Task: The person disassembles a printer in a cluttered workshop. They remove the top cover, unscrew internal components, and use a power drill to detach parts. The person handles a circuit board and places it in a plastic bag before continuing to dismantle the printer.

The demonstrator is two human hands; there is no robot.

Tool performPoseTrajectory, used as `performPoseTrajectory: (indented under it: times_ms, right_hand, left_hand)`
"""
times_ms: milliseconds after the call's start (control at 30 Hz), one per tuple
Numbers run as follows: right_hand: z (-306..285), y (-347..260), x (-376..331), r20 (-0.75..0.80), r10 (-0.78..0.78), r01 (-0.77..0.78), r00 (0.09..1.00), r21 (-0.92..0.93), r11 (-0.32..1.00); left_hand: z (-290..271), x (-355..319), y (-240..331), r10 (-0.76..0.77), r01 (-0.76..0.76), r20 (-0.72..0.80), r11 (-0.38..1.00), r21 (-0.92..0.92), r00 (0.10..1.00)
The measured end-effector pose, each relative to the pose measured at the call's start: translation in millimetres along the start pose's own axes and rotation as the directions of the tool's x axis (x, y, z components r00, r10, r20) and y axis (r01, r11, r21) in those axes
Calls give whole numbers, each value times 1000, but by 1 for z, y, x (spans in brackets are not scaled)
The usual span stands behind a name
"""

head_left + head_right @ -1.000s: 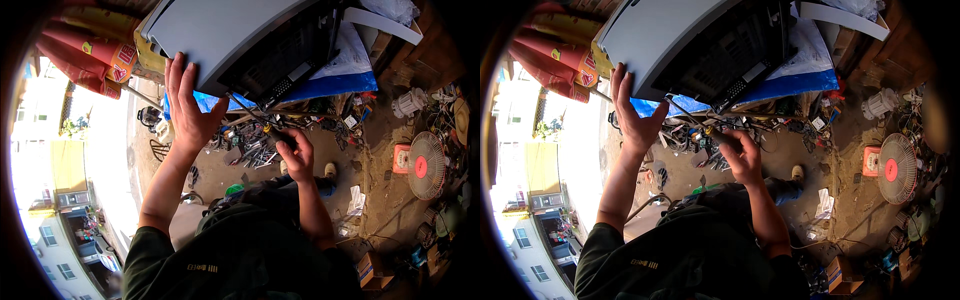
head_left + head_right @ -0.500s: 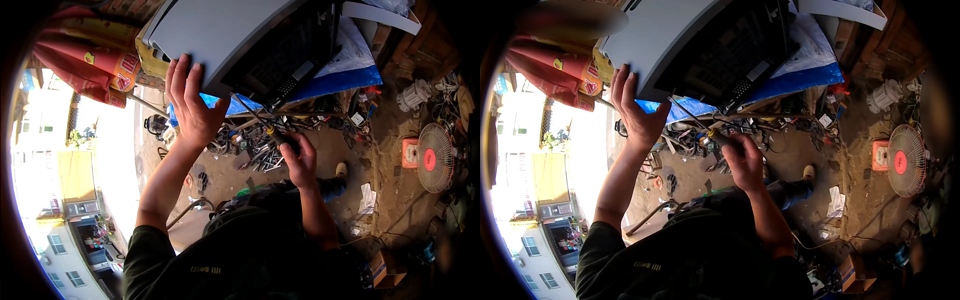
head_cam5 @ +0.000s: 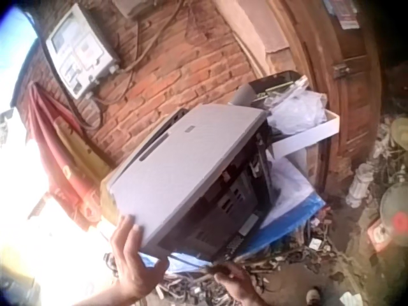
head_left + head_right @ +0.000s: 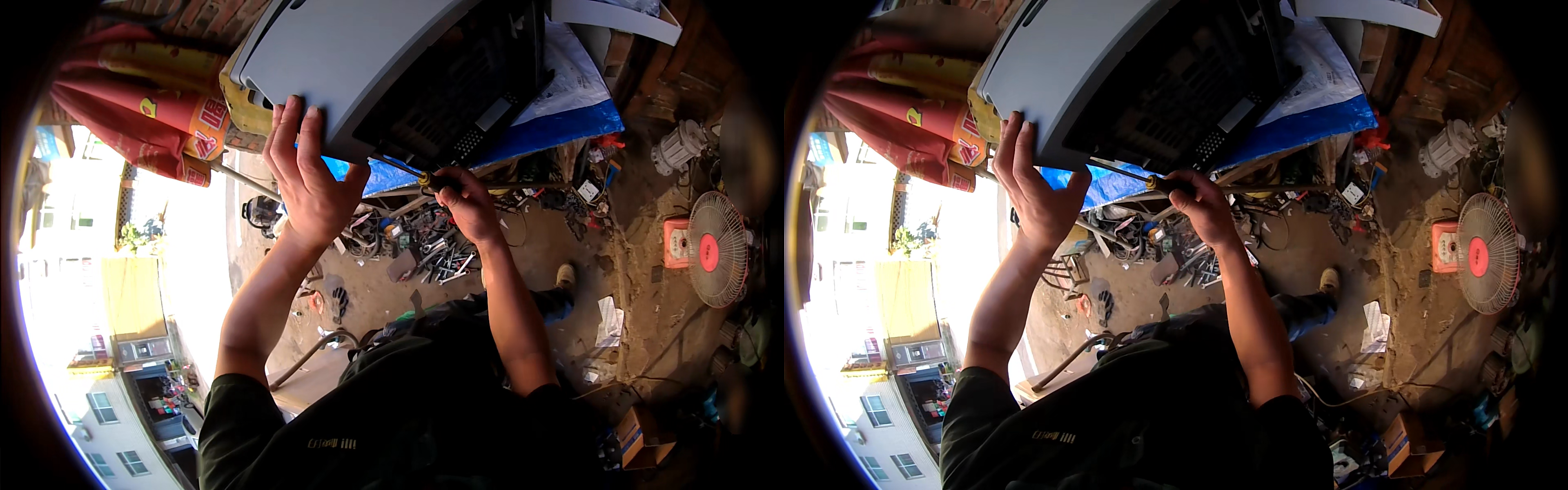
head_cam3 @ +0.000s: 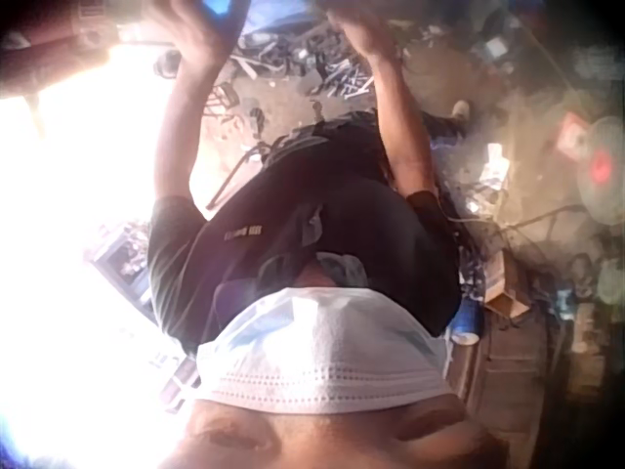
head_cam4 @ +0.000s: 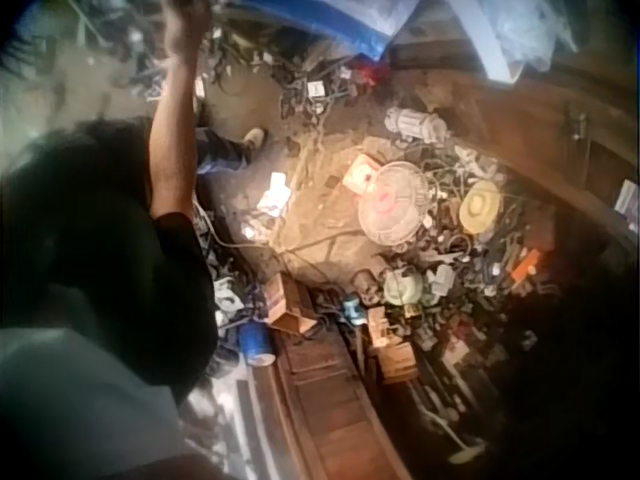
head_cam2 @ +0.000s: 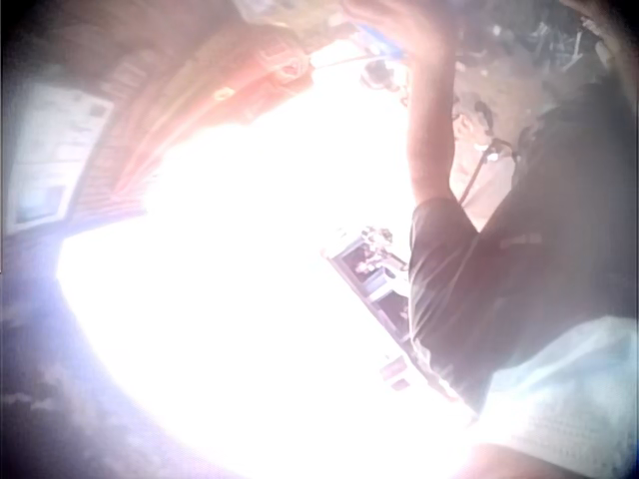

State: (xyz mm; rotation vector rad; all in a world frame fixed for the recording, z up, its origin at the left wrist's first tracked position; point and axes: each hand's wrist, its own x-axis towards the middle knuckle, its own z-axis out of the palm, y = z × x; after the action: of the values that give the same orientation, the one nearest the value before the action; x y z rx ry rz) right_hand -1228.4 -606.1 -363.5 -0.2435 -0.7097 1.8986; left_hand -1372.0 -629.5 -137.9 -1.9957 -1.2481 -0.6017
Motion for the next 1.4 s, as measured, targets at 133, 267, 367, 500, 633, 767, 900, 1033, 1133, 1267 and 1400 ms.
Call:
performPoseTrajectory:
  times_ms: [133, 267, 367, 500, 633, 767, 900, 1033, 1133, 1267, 1400]
  right_hand:
    - [-1, 2, 1, 36, -29, 28, 999, 29, 999]
    - [-4, -1, 6, -6, -22, 22, 1000, -59, 998]
    - [0, -38, -3, -7, -47, 45, 999, -228, 973]
    - [2, -77, -37, -72, -146, 108, 987, -384, 917]
    - [-24, -78, -56, -245, -135, 65, 960, -274, 960]
    - [-24, -89, -64, -282, -146, 114, 948, -127, 985]
    - [-13, -107, -64, -336, -152, 149, 930, -35, 988]
    - [-12, -137, -69, -361, -161, 133, 919, -101, 986]
    - [-17, -171, -73, -377, -158, 106, 912, -155, 982]
    - [-37, -208, -70, -345, -181, 117, 921, -199, 973]
    - [-71, -245, -46, -321, -149, 71, 935, -240, 968]
  left_hand:
    - [-1, 2, 1, -2, 2, 24, 1000, 9, 1000]
    - [2, 3, 1, 9, -10, 18, 1000, 10, 1000]
    - [-3, 3, 0, 2, -3, 43, 999, 37, 999]
    - [1, 0, 0, -14, 13, 37, 1000, 15, 999]
    - [-4, -1, 5, -22, 22, 42, 1000, -7, 999]
    - [-6, 0, 10, -41, 41, 52, 999, 8, 998]
    - [-16, 6, 16, -85, 87, 138, 996, -7, 987]
    - [-31, 11, 12, -137, 176, 249, 974, -143, 959]
    - [-37, 25, 8, -163, 214, 317, 968, -131, 934]
    - [-37, 66, 14, -188, 261, 308, 941, -216, 933]
    - [-15, 129, 19, -177, 275, 353, 929, -248, 919]
